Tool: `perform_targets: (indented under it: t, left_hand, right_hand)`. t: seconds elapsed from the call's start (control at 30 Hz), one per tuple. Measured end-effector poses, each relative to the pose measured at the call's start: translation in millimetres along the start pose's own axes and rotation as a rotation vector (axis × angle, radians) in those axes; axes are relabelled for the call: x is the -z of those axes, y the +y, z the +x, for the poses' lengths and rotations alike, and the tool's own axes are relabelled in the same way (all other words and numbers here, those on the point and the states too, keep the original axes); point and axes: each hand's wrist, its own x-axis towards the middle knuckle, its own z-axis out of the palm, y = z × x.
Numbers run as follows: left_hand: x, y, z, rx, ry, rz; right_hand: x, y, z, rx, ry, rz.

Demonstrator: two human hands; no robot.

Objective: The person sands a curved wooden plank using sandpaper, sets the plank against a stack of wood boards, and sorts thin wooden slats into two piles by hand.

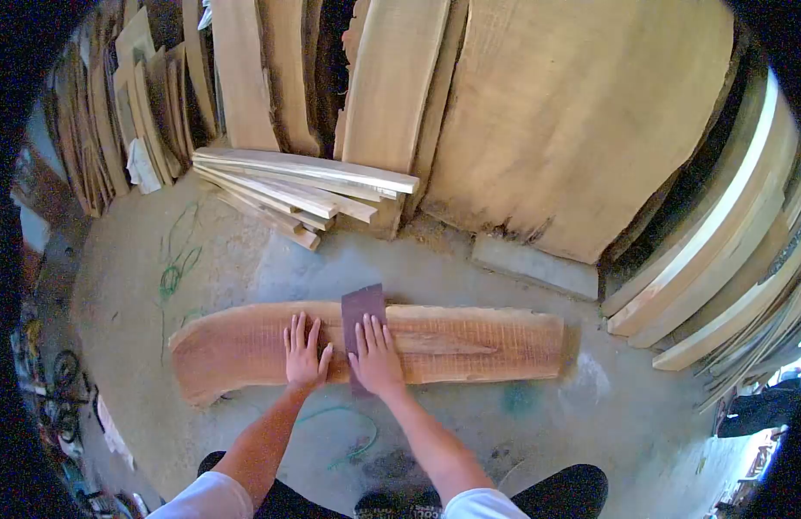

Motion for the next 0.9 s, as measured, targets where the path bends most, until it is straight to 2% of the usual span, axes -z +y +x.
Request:
perform_targets:
  t: [0.07,0.13,0.23,0.33,0.47,0.57,0.67,0.77,0.9]
  left_hand:
    - [2.6,-0.9,0.5,-0.011,0.014,0.013]
    - [2.9,-0.1,0.8,-0.012,0.023,0.007]
    - [2.2,-1.0,-1.5,-0.016,0.028,-0.018]
    - [1.3,-3.3,1.4,-0.018,0.006,0.009]
    - [0.1,-2.7,1.3,-0.017,0.029,-0.003]
    - [2.4,-1.7,-0.1,-0.020,0.027,-0.001]
    - [3.5,0.0,0.4,-0.025,0.022,0.013]
    - [-0.4,-3.5,0.3,-0.029,0.018,0.039]
    - [0.6,-3.2,0.7,-0.028,0.021,0.038]
  right_hand:
    - [6.8,23.0,7.8,0.065,-0.018,0.011]
    - [6.2,30.7,18.5,-0.011,0.045,-0.002]
    - [-9.6,-3.2,23.4,-0.199,0.093,-0.051]
    - [-9.6,-20.5,8.4,-0.014,-0.058,-0.036]
    - [6.3,27.8,2.7,0.183,-0.111,0.037]
    - [12.1,53.0,11.8,0.046,-0.030,-0.008]
    - [-4.6,19.8,21.5,-0.156,0.068,-0.035]
    - [-14.8,-14.6,16.4,-0.067,0.054,-0.020]
    - [1.1,20.3,3.1,0.085,-0.026,0.090]
